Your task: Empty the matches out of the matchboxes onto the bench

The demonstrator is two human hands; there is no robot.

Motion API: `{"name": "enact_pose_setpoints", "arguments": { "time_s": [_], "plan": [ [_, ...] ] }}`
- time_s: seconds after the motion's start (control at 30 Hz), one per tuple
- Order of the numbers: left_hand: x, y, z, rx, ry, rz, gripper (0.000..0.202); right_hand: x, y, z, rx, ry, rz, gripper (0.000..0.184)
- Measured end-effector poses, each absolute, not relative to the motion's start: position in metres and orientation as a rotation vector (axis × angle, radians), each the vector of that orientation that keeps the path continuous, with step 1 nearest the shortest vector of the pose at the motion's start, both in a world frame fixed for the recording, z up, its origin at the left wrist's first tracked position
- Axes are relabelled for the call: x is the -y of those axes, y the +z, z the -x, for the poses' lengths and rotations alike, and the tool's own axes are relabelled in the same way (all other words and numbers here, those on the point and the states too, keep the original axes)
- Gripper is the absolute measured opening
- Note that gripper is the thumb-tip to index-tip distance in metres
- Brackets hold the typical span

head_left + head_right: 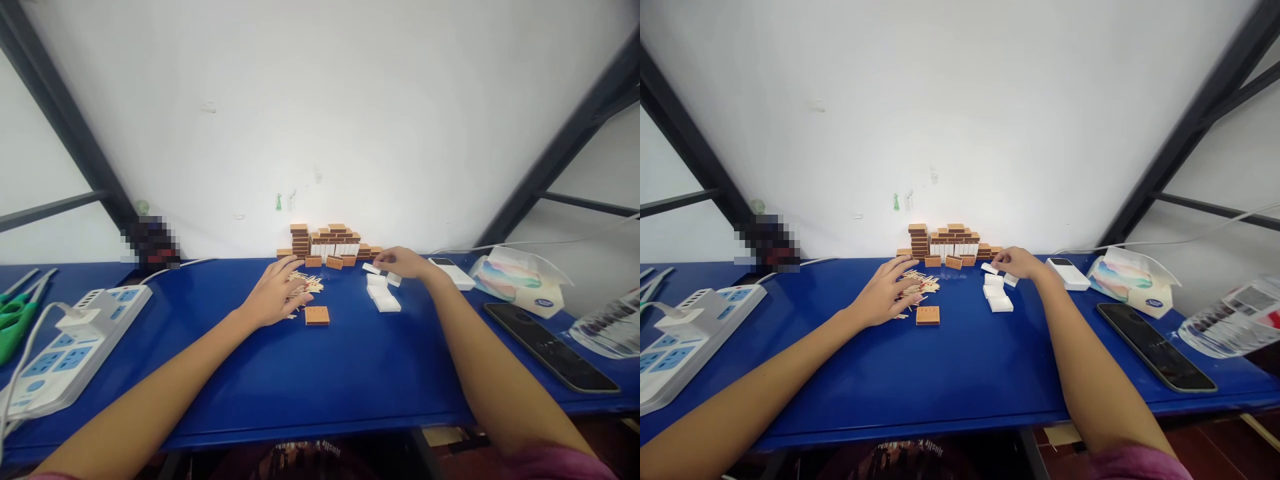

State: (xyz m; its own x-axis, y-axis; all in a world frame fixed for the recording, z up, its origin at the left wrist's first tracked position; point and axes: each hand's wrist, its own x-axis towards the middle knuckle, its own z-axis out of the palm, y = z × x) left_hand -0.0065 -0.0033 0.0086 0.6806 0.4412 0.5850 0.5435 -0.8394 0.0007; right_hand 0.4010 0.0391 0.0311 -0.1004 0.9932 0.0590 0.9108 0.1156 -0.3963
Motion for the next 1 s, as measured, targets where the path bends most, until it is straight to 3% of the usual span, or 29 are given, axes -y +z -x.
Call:
{"name": "enact_pose_setpoints", "arguments": {
  "time_s": [0.1, 0.23, 0.5, 0.7, 1.0],
  "plan": [
    [-0.013, 0.031, 0.02, 0.8, -0.96, 2.663, 0.035, -0.039, 0.029, -0.386, 2.104, 0.224, 1.914, 0.025],
    [-0.059, 0.06, 0.037, 1.247, -1.195, 2.476, 0.034, -0.037, 0.029, -0.364, 2.164, 0.181, 1.934, 0.025],
    [-0.138, 0.091, -0.014, 1.127, -0.648, 2.611, 0.049, -0.024, 0.037, -0.33, 2.308, 0.004, 1.732, 0.017],
    [-0.133, 0.126, -0.059, 1.254, -0.043, 2.516, 0.045, -0.018, 0.042, -0.32, 2.321, -0.132, 1.761, 0.018],
    [-0.121, 0.129, -0.068, 1.416, 0.112, 2.545, 0.073, -0.018, 0.043, -0.318, 2.331, -0.123, 1.799, 0.021]
  ]
}}
